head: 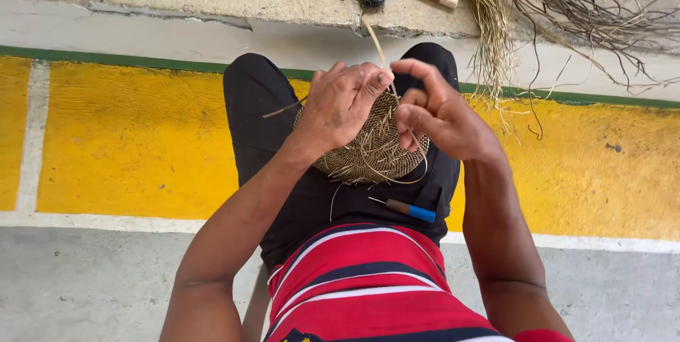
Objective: The recorder is weaving a small basket using natural fibers.
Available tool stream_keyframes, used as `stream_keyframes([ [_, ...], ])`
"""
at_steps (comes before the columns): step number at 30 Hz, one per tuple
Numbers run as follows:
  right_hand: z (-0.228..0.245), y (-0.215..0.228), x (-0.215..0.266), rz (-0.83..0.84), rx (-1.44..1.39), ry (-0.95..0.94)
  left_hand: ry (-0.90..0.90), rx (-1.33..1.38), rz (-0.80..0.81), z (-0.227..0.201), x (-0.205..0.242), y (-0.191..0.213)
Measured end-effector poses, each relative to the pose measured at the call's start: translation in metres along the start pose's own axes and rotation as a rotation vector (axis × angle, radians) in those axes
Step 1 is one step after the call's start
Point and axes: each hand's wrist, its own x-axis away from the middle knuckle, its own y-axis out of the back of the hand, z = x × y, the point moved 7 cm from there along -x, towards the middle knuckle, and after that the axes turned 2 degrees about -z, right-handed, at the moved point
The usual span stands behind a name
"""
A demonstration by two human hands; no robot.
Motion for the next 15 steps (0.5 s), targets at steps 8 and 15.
stream_keyframes([
  [8, -0.016, 0.012, 0.020, -0.082, 0.012, -0.174, -0.022, -0.061, -0.115, -0.001, -0.006, 0.002],
  [15, 0.041, 0.073, 0.094, 0.022, -0.430, 0.486, 0.092, -0.029, -0.042, 0.026, -0.023, -0.016],
])
